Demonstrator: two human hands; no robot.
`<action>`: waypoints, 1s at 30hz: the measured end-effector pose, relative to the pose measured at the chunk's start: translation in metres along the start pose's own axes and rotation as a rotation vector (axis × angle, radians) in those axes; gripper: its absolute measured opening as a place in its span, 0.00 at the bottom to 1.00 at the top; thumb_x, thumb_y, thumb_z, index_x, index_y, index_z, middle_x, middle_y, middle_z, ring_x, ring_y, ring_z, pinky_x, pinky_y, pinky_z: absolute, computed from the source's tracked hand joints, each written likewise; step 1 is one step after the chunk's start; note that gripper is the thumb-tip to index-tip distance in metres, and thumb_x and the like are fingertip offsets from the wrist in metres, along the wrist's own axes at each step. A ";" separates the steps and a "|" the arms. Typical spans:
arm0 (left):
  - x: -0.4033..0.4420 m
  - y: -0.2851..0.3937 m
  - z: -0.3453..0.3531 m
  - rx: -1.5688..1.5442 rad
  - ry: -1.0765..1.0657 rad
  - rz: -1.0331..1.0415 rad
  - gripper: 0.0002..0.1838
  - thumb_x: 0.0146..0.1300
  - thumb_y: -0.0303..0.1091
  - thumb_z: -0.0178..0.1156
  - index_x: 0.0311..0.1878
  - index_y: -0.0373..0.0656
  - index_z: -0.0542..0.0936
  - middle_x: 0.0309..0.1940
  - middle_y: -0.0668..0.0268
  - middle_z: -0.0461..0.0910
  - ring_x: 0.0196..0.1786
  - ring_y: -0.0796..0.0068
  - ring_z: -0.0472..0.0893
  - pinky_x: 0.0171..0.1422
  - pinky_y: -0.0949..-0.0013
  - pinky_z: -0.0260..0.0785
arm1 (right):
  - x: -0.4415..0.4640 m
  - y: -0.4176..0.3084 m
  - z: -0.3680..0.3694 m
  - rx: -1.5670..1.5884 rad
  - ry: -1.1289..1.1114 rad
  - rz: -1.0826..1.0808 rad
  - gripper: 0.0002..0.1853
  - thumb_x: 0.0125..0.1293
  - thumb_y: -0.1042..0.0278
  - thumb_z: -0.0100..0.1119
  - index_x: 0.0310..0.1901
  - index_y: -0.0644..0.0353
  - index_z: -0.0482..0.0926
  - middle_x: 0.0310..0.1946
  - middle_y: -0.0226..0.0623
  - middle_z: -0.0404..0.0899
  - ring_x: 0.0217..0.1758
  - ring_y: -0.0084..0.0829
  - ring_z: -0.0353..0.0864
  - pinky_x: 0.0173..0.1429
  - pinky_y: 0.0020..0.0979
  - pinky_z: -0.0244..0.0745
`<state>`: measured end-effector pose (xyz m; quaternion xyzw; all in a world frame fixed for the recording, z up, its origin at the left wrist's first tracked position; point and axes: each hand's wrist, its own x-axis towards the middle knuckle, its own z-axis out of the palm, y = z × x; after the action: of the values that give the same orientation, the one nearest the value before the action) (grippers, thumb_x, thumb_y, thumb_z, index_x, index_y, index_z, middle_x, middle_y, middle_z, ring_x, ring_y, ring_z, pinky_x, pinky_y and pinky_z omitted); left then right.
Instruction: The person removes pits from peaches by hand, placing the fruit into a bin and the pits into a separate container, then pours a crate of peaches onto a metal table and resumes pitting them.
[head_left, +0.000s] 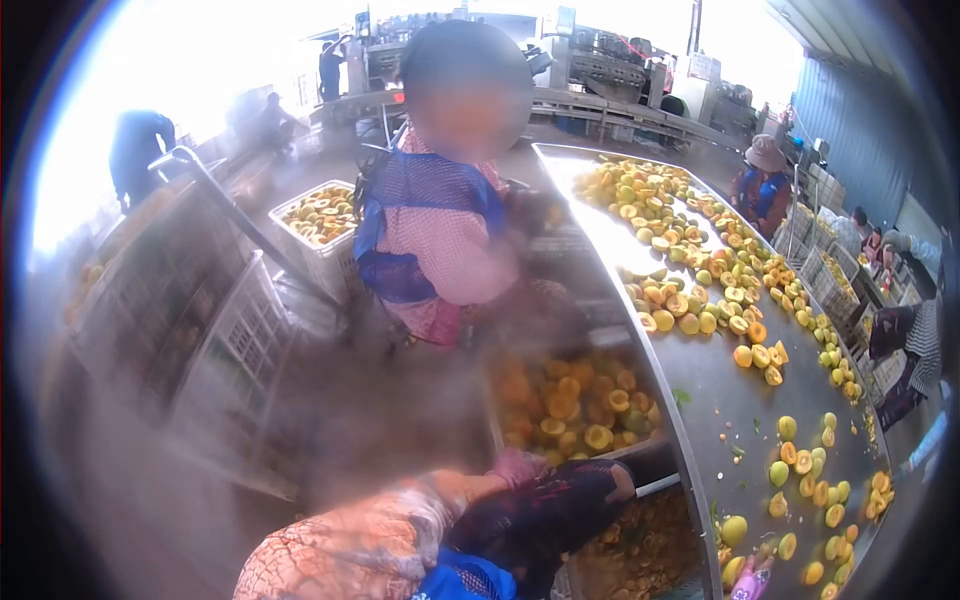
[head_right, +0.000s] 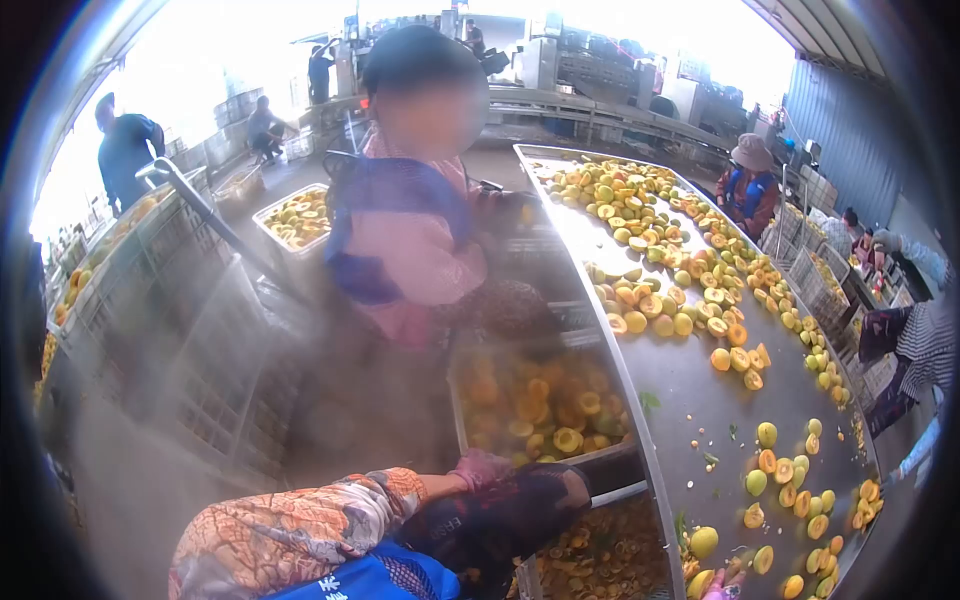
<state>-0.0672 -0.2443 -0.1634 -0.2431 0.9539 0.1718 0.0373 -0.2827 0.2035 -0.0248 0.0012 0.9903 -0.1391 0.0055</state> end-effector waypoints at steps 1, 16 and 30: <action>-0.005 0.004 -0.002 -0.019 -0.021 0.002 0.11 0.59 0.43 0.51 0.39 0.54 0.79 0.37 0.63 0.83 0.42 0.62 0.82 0.42 0.60 0.72 | 0.003 0.002 -0.001 -0.009 0.001 -0.005 0.36 0.66 0.41 0.47 0.65 0.65 0.62 0.60 0.57 0.67 0.64 0.50 0.67 0.66 0.39 0.62; 0.026 -0.066 0.096 -0.249 0.018 -0.019 0.09 0.61 0.45 0.56 0.36 0.53 0.80 0.29 0.68 0.79 0.33 0.71 0.79 0.35 0.67 0.73 | 0.029 0.062 0.036 -0.016 0.156 -0.307 0.33 0.66 0.42 0.47 0.60 0.65 0.69 0.46 0.51 0.79 0.48 0.45 0.78 0.53 0.43 0.70; 0.043 -0.074 0.066 0.193 0.003 0.273 0.30 0.52 0.46 0.65 0.58 0.46 0.72 0.43 0.71 0.80 0.40 0.75 0.81 0.41 0.74 0.73 | -0.079 -0.025 -0.030 -0.038 -0.069 0.191 0.34 0.65 0.39 0.40 0.69 0.49 0.60 0.69 0.35 0.60 0.73 0.35 0.57 0.74 0.38 0.49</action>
<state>-0.0708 -0.3019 -0.2547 -0.1070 0.9902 0.0826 0.0352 -0.2040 0.1878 0.0119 0.0905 0.9873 -0.1192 0.0530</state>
